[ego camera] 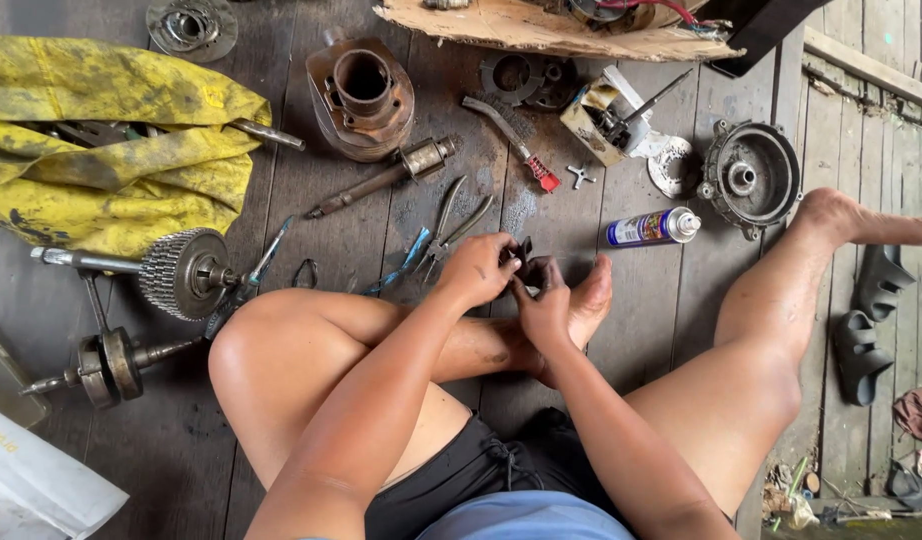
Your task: Inspecting, cleaning, and organizing various disassembled motorcycle engine components on a wooden floor.
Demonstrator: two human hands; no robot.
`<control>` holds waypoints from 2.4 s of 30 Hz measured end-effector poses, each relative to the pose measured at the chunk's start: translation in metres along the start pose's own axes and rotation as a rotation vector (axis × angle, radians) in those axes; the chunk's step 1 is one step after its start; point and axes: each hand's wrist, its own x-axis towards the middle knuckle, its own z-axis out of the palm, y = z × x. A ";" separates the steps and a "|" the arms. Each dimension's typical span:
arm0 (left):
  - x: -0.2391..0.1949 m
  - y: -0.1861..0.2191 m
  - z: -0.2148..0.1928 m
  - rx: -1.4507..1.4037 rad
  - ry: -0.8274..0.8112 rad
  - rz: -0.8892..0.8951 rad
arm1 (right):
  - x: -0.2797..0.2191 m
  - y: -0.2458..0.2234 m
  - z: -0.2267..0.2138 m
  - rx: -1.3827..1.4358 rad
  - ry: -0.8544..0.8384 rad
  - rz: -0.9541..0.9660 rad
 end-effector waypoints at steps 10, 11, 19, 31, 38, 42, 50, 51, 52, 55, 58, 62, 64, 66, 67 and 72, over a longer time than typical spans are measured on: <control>0.013 -0.021 0.011 -0.082 0.051 0.075 | -0.014 -0.019 -0.024 0.191 -0.067 0.014; 0.013 -0.024 0.010 -0.077 0.101 0.072 | -0.015 -0.009 -0.027 0.234 -0.102 0.005; -0.020 -0.028 -0.007 -0.006 0.266 0.016 | -0.053 0.004 -0.098 0.445 -0.135 0.091; -0.108 0.023 -0.040 0.161 0.687 0.287 | -0.017 -0.078 -0.119 0.567 -0.176 -0.108; -0.165 0.069 -0.023 0.209 0.903 0.510 | -0.002 -0.197 -0.125 0.833 -0.318 -0.314; -0.158 0.078 -0.020 0.007 0.686 0.688 | -0.027 -0.182 -0.129 0.909 -0.126 -0.378; -0.163 0.184 -0.021 -0.043 0.658 0.599 | 0.002 -0.233 -0.159 1.325 -0.185 -0.543; -0.160 0.185 -0.029 -0.041 0.673 0.580 | -0.001 -0.230 -0.161 1.332 -0.206 -0.546; -0.157 0.187 -0.038 -0.040 0.687 0.561 | -0.002 -0.227 -0.162 1.208 -0.257 -0.502; -0.134 0.192 -0.063 -0.039 0.719 0.520 | 0.016 -0.150 -0.143 0.937 -0.243 -0.427; -0.097 0.193 -0.079 -0.042 0.719 0.501 | 0.052 -0.079 -0.125 0.669 -0.208 -0.238; -0.044 0.198 -0.082 -0.077 0.653 0.456 | 0.067 -0.063 -0.146 0.536 -0.201 -0.073; -0.019 0.122 -0.040 -0.190 0.514 0.320 | 0.075 -0.055 -0.139 0.534 -0.245 -0.097; -0.008 0.090 -0.020 -0.311 0.359 0.173 | 0.079 -0.064 -0.135 0.514 -0.288 -0.105; -0.018 0.097 -0.020 -0.241 0.291 0.124 | 0.076 -0.077 -0.132 0.429 -0.434 -0.126; -0.034 0.129 -0.068 -0.104 0.254 0.065 | 0.077 -0.069 -0.085 0.325 -0.712 -0.063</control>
